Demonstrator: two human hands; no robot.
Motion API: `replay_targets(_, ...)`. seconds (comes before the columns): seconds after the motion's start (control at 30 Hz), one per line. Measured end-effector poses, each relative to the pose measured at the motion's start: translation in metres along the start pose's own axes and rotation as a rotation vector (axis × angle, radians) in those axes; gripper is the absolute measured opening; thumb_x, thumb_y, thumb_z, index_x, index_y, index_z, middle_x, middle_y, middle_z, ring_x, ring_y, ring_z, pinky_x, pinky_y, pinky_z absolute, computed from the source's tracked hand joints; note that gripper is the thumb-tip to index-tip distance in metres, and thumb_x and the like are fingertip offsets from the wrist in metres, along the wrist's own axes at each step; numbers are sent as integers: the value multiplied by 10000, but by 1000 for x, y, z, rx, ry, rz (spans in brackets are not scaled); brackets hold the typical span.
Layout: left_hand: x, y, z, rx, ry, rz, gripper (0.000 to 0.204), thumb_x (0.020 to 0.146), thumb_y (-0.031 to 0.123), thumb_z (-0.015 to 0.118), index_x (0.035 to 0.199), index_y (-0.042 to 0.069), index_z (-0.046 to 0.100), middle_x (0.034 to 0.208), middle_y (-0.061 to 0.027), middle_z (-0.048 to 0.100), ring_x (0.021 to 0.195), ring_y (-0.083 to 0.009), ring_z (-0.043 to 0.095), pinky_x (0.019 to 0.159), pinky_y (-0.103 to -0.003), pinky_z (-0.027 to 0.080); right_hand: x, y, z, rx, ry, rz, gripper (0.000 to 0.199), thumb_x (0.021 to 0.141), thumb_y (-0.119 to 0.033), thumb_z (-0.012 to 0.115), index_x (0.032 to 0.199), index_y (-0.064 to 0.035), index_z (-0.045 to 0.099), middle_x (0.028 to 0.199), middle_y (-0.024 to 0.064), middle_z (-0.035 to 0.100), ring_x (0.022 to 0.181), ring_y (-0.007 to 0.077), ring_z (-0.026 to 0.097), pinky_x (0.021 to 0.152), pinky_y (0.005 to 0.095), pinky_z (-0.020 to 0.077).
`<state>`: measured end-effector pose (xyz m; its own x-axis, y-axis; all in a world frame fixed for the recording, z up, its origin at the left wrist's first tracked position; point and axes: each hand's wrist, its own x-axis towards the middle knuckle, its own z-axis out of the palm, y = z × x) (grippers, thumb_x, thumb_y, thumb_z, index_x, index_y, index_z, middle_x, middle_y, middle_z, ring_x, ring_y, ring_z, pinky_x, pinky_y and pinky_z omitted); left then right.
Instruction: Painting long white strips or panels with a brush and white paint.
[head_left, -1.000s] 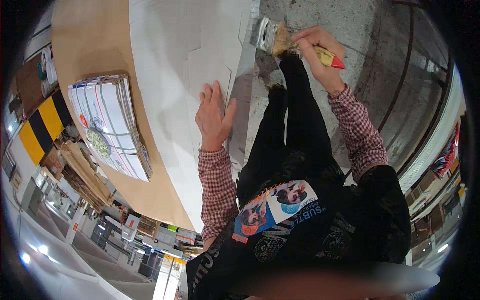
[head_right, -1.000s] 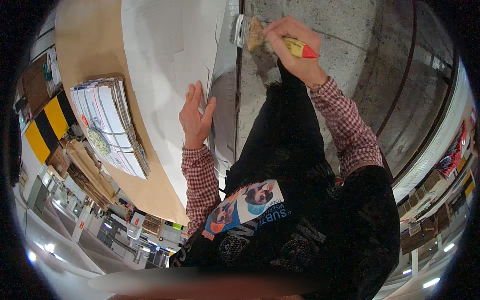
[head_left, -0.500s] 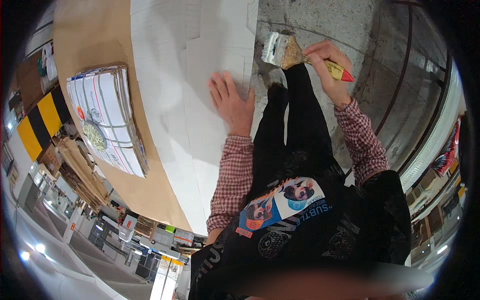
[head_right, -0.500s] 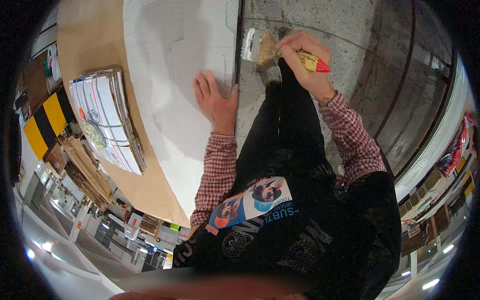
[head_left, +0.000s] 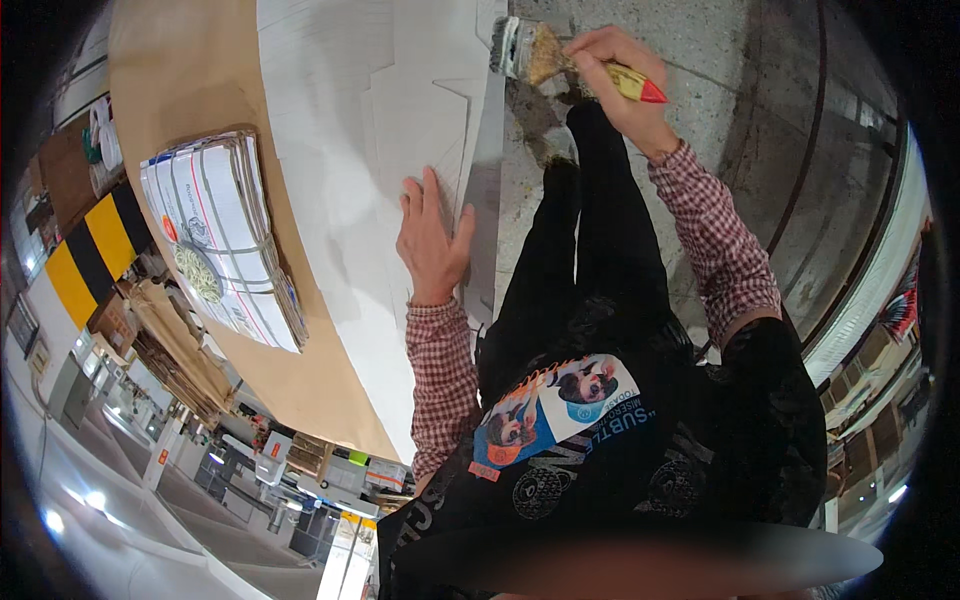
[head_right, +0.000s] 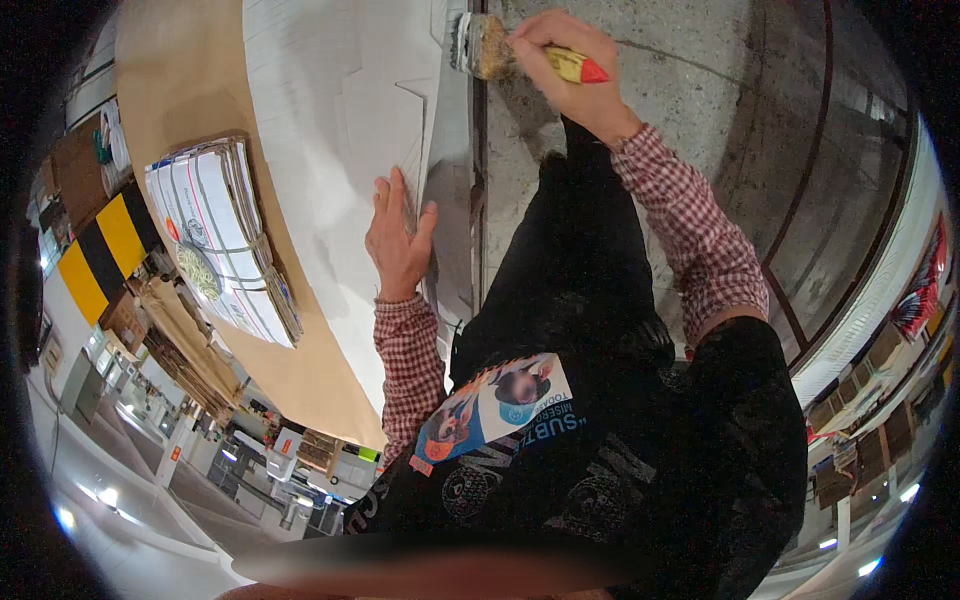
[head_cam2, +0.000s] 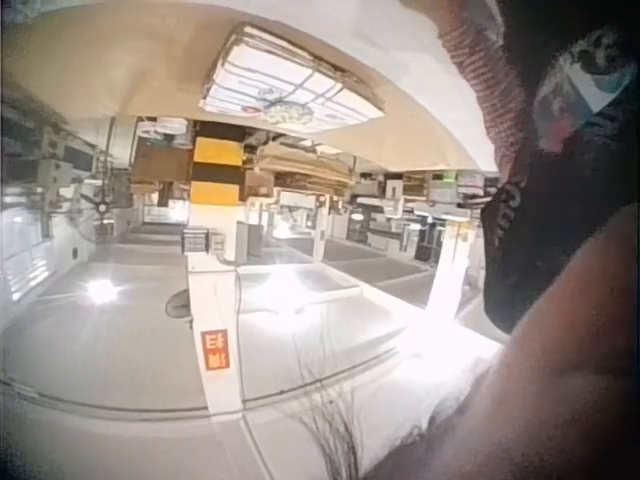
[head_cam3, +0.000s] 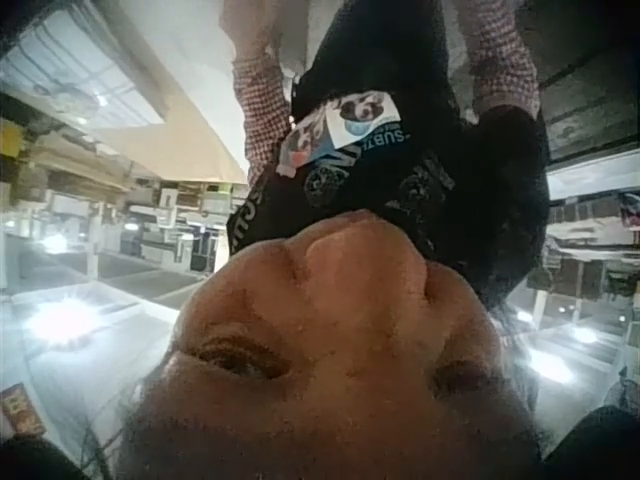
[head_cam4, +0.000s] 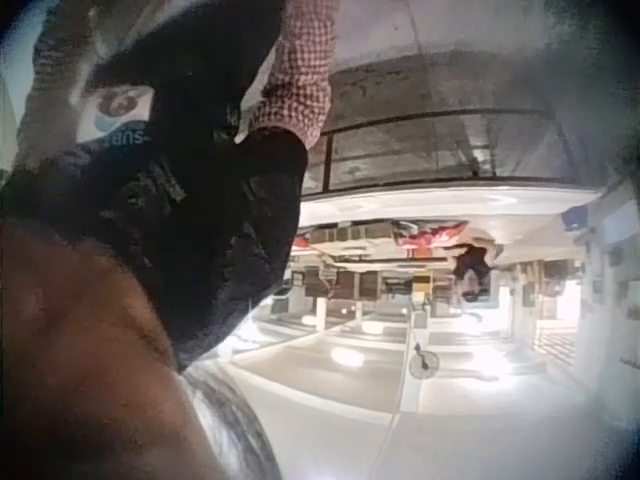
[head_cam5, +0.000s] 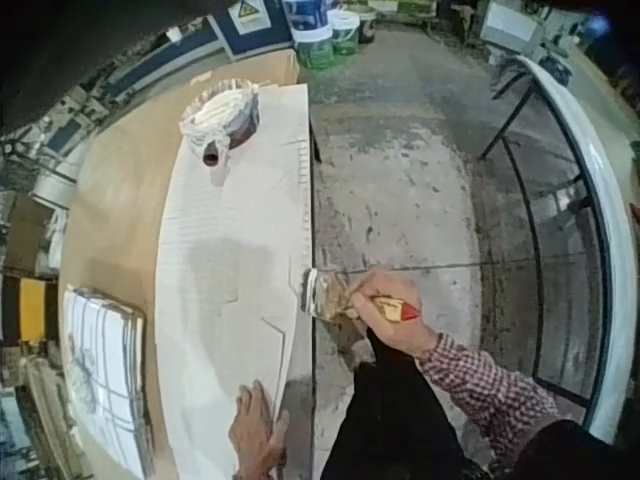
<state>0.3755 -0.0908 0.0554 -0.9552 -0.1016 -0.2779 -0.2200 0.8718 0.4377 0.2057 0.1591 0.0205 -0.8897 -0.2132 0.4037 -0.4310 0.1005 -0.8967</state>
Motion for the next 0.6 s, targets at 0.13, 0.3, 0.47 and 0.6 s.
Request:
replay_targets(0.13, 3, -1, -9, -38, -39, -15, 668, 796, 297, 622, 1353, 1, 401, 1320, -339, 404, 1196, -491, 427, 962, -454, 405, -21, -6, 12, 57, -22, 88, 83, 819, -9, 632, 766, 12, 573, 823, 89, 626, 790, 162, 612, 694, 259, 470)
replay_targets(0.3, 5, 1, -14, -3, -41, -14, 604, 827, 307, 614, 1338, 27, 452, 1282, -345, 447, 1225, -417, 451, 967, -397, 407, -19, -24, 0, 84, -60, 110, 75, 846, -16, 589, 776, 11, 587, 871, 105, 644, 810, 170, 600, 710, 281, 466)
replay_targets(0.47, 4, 4, -8, 4, -30, -12, 609, 831, 314, 612, 1339, 20, 447, 1288, -342, 443, 1216, -432, 453, 966, -406, 407, -22, -10, 6, 39, -27, 138, 91, 843, -11, 585, 760, 19, 564, 864, 112, 641, 798, 175, 595, 703, 285, 465)
replay_targets(0.6, 0, 5, 5, 103, -20, -26, 733, 809, 374, 614, 1392, 22, 344, 1330, -352, 375, 1205, -529, 390, 947, -498, 408, -51, -30, 5, 187, -115, 233, 89, 840, -11, 581, 755, 7, 558, 858, 123, 637, 787, 179, 588, 699, 292, 457)
